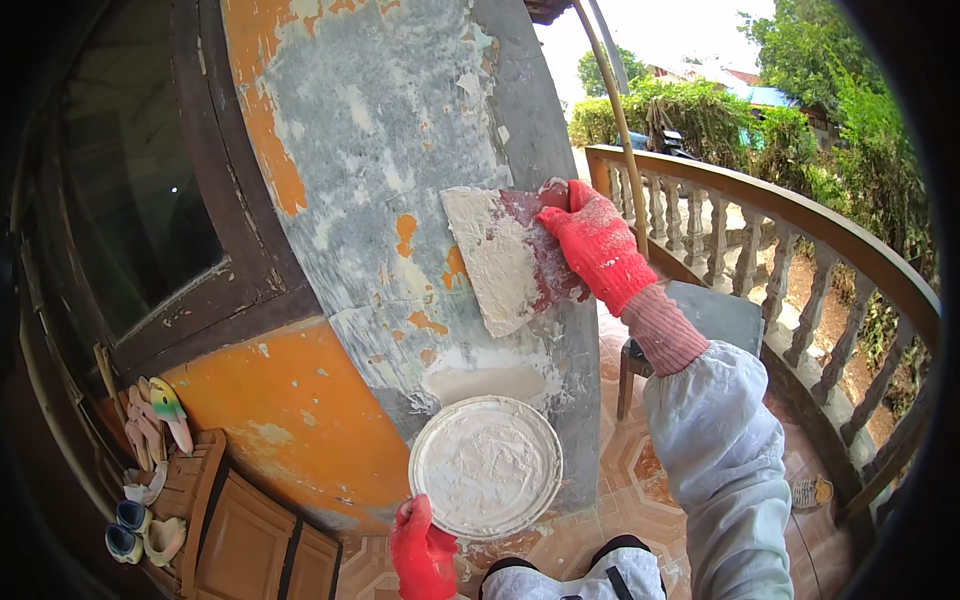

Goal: The person applies plaster to an outdoor pillar using a putty knife and a small bucket lid. They scrape plaster from the lid onto the knife and smooth it over cracks and uneven surfaces on the concrete pillar.

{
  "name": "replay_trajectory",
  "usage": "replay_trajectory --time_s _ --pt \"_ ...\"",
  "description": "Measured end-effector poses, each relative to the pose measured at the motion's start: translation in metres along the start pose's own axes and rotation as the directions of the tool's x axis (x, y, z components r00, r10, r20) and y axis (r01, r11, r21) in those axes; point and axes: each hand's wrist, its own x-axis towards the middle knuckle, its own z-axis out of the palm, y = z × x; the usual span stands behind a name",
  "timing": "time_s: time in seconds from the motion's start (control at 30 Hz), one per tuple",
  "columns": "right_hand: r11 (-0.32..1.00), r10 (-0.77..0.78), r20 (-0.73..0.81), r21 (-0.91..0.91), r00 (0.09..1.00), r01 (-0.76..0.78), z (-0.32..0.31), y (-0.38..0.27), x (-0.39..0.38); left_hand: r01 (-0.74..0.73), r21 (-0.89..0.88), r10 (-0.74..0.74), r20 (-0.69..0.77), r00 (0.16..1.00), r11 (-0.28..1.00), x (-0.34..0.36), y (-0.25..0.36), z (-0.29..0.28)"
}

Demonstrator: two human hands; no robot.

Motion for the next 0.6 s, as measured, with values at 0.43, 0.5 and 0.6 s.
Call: replay_trajectory --time_s 0.43,0.5,0.6 --pt "0.997 -0.061 -0.182 0.027 0.982 0.067 0.01 0.006 -0.014 -0.012 0.039 0.014 -0.03 0.999 0.999 0.013 0.0 -0.01" --pt "0.999 -0.021 -0.166 0.025 0.986 0.025 0.005 0.004 -0.019 -0.027 0.057 0.028 -0.029 0.999 0.998 0.013 0.002 -0.011" --pt "0.999 0.009 -0.096 -0.034 0.995 -0.013 0.005 -0.009 -0.025 -0.052 0.053 0.053 -0.027 0.998 0.997 0.019 -0.001 -0.015"
